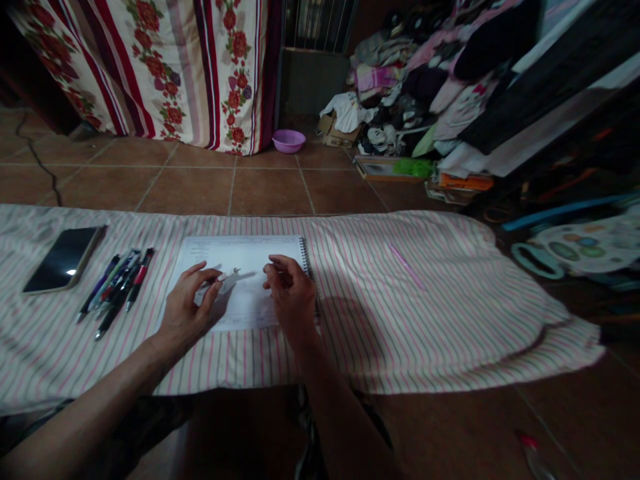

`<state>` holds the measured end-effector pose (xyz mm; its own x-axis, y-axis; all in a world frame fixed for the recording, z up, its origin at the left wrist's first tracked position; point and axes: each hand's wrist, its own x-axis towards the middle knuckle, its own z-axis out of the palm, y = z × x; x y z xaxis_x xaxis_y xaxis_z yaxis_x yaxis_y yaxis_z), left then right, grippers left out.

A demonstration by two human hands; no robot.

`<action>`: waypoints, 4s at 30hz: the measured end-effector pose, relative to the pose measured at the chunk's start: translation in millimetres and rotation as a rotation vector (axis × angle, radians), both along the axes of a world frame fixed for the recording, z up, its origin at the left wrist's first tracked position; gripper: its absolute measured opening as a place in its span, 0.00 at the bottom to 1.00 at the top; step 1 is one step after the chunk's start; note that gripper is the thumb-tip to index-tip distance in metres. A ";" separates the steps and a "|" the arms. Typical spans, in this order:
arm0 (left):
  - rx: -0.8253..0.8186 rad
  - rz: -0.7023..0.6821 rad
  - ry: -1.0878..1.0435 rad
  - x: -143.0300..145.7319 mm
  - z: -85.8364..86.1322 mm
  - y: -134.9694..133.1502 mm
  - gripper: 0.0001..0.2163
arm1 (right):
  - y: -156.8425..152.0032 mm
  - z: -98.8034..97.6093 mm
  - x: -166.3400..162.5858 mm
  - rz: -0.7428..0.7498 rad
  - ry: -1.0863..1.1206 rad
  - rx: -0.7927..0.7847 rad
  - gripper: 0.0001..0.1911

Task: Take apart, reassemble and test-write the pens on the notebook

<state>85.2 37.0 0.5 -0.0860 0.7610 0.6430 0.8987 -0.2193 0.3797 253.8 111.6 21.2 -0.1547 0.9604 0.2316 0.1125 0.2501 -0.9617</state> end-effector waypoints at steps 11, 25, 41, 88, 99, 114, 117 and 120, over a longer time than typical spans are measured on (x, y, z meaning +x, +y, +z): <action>-0.041 0.019 0.043 2.0 -2.0 0.7 0.06 | 15.1 -11.1 31.7 0.004 -0.397 0.229 0.09; -0.075 -0.004 0.115 3.9 -7.8 5.1 0.07 | 21.9 -21.0 40.6 0.029 -0.661 0.252 0.07; -0.137 0.040 0.161 1.6 -6.9 4.8 0.08 | 32.5 -34.7 35.5 0.100 -0.727 0.271 0.08; -0.146 0.048 0.113 3.0 -4.3 4.9 0.08 | 11.1 -33.2 25.6 0.107 -0.183 -0.210 0.07; -0.083 0.033 0.175 3.1 -9.9 6.7 0.08 | 7.7 -31.2 34.8 0.039 -0.074 -0.279 0.08; -0.074 0.027 0.193 2.9 -13.0 5.7 0.08 | 9.5 -28.2 37.5 -0.043 0.216 -0.408 0.11; -0.072 0.030 0.193 2.6 -12.8 4.8 0.08 | 10.7 -28.9 38.4 -0.063 0.242 -0.403 0.11; -0.074 0.032 0.195 2.7 -12.7 4.9 0.08 | 12.6 -29.2 39.9 -0.080 0.268 -0.400 0.11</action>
